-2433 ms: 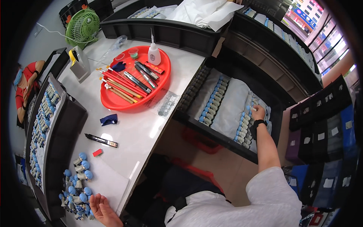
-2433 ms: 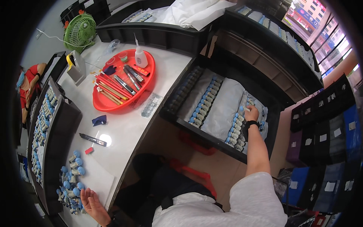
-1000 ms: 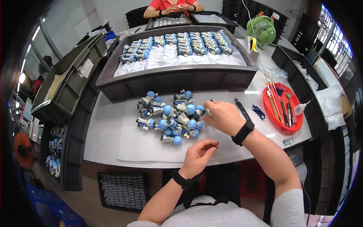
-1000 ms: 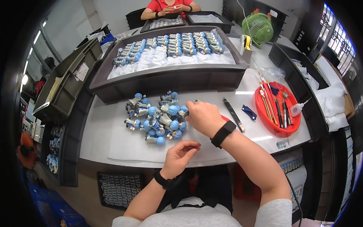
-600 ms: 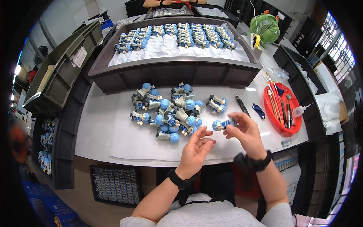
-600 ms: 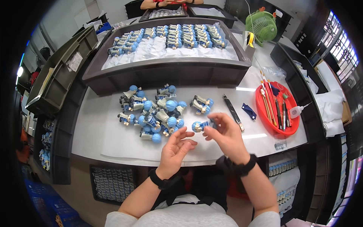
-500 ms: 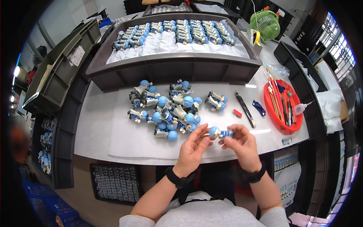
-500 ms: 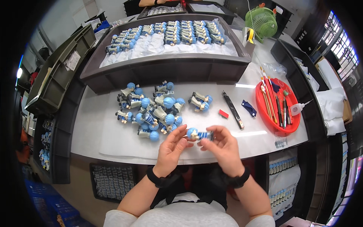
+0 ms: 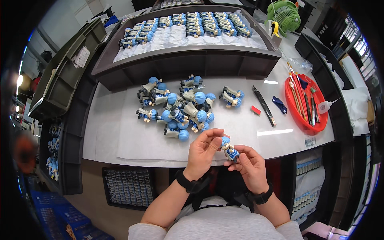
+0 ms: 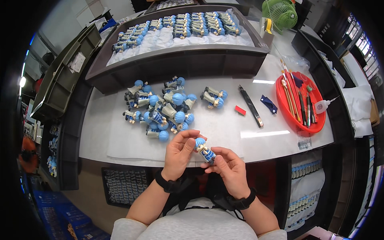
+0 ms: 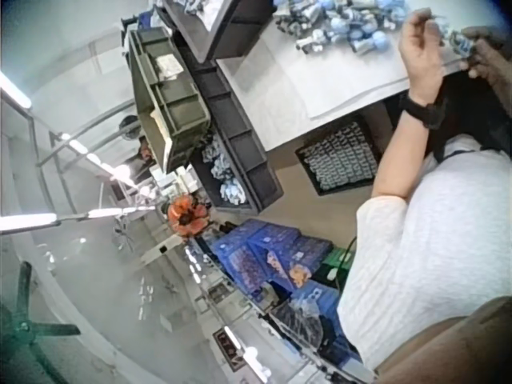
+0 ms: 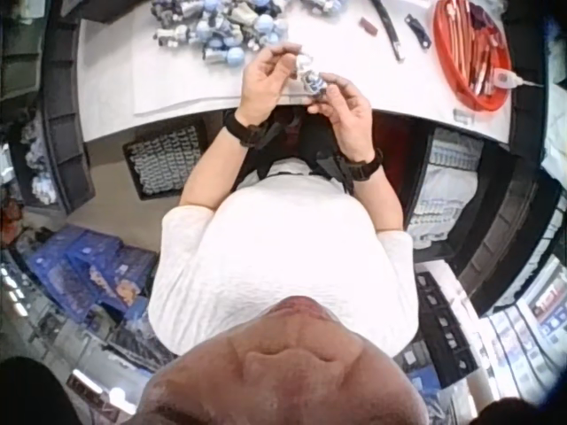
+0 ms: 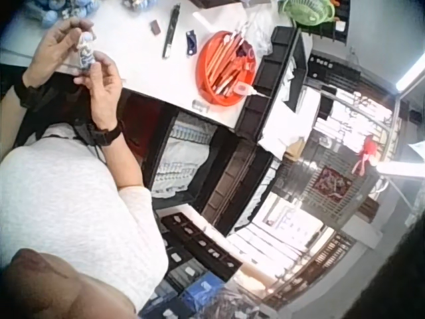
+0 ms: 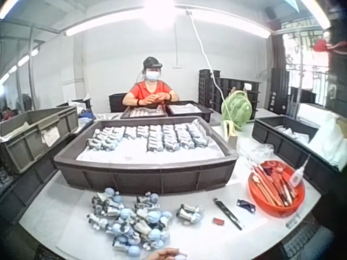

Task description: The person assembles small blue and white figurines by hand, picking them from a tray and placing them into a bin. The person repeatedly handles the figurines, joining parts together, and organizes them in a container.

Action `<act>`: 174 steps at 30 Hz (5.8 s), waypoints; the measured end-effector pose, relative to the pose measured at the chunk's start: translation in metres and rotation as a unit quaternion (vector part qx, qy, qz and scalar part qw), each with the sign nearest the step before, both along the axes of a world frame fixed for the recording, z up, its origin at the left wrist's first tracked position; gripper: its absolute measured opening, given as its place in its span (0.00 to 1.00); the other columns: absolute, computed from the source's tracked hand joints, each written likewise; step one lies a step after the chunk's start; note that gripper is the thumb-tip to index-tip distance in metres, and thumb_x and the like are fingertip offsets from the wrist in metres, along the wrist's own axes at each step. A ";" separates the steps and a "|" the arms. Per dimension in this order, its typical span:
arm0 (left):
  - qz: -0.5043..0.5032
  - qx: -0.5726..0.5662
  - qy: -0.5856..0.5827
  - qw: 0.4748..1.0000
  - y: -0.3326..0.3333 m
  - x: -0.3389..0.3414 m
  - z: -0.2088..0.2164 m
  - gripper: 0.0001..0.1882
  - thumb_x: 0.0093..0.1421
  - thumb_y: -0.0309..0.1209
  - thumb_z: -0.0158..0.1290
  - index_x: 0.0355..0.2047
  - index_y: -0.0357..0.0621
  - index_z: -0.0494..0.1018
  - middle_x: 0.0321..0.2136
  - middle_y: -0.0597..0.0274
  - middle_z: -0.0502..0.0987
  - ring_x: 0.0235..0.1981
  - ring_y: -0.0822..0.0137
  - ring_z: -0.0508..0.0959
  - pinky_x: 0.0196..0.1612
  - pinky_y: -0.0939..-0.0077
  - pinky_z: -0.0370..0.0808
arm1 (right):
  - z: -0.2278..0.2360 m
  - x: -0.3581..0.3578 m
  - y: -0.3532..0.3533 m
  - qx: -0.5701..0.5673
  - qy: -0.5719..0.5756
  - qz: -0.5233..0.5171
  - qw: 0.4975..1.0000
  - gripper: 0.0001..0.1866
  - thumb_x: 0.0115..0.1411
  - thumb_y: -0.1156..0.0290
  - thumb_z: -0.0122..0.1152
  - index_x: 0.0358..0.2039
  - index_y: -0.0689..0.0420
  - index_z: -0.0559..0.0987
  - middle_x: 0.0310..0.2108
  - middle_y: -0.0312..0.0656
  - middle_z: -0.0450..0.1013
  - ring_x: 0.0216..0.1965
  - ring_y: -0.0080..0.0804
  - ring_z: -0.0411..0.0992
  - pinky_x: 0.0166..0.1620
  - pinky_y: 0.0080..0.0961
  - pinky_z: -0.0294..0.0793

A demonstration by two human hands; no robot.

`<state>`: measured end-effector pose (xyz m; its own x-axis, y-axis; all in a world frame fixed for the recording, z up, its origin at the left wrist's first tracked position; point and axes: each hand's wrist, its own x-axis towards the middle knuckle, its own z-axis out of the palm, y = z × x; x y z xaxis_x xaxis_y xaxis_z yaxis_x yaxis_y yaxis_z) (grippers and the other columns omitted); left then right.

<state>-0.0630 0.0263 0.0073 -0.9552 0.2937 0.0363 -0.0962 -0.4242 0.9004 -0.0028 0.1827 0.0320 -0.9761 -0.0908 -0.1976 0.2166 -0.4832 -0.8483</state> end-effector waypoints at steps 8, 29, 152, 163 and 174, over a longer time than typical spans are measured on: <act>-0.006 -0.033 0.014 0.999 0.001 0.002 0.005 0.17 0.62 0.33 0.50 0.49 0.35 0.69 0.41 0.58 0.76 0.39 0.74 0.75 0.41 0.81 0.72 | 0.005 0.000 -0.002 0.103 0.109 -0.068 0.986 0.21 0.53 0.85 0.59 0.48 0.65 0.68 0.47 0.47 0.68 0.47 0.31 0.71 0.45 0.23 0.75; -0.015 -0.077 -0.006 0.997 0.004 0.002 0.010 0.15 0.64 0.31 0.46 0.48 0.36 0.70 0.31 0.66 0.76 0.28 0.78 0.72 0.33 0.84 0.72 | 0.005 -0.012 -0.008 0.201 0.203 -0.152 0.946 0.32 0.42 0.81 0.71 0.49 0.62 0.68 0.41 0.40 0.69 0.38 0.21 0.68 0.38 0.17 0.71; -0.082 -0.051 -0.143 0.985 -0.013 0.025 0.027 0.17 0.64 0.31 0.47 0.50 0.35 0.69 0.37 0.59 0.76 0.37 0.73 0.76 0.39 0.80 0.76 | 0.000 0.012 -0.009 0.120 0.213 -0.118 0.962 0.34 0.45 0.84 0.68 0.52 0.62 0.65 0.44 0.44 0.69 0.40 0.24 0.70 0.44 0.21 0.73; -0.016 -0.016 -0.064 0.998 -0.012 0.027 0.026 0.19 0.55 0.17 0.53 0.49 0.34 0.68 0.46 0.54 0.73 0.47 0.66 0.73 0.50 0.73 0.73 | -0.011 0.018 0.001 0.118 0.167 -0.115 0.972 0.22 0.52 0.81 0.63 0.48 0.64 0.69 0.43 0.44 0.71 0.43 0.25 0.70 0.43 0.20 0.72; -0.066 -0.150 0.093 0.982 0.024 0.026 0.040 0.21 0.50 0.12 0.52 0.46 0.33 0.70 0.46 0.51 0.70 0.44 0.63 0.74 0.45 0.74 0.74 | 0.000 0.022 0.063 0.248 0.156 -0.140 0.946 0.11 0.55 0.79 0.58 0.41 0.63 0.75 0.37 0.43 0.73 0.38 0.25 0.72 0.37 0.19 0.74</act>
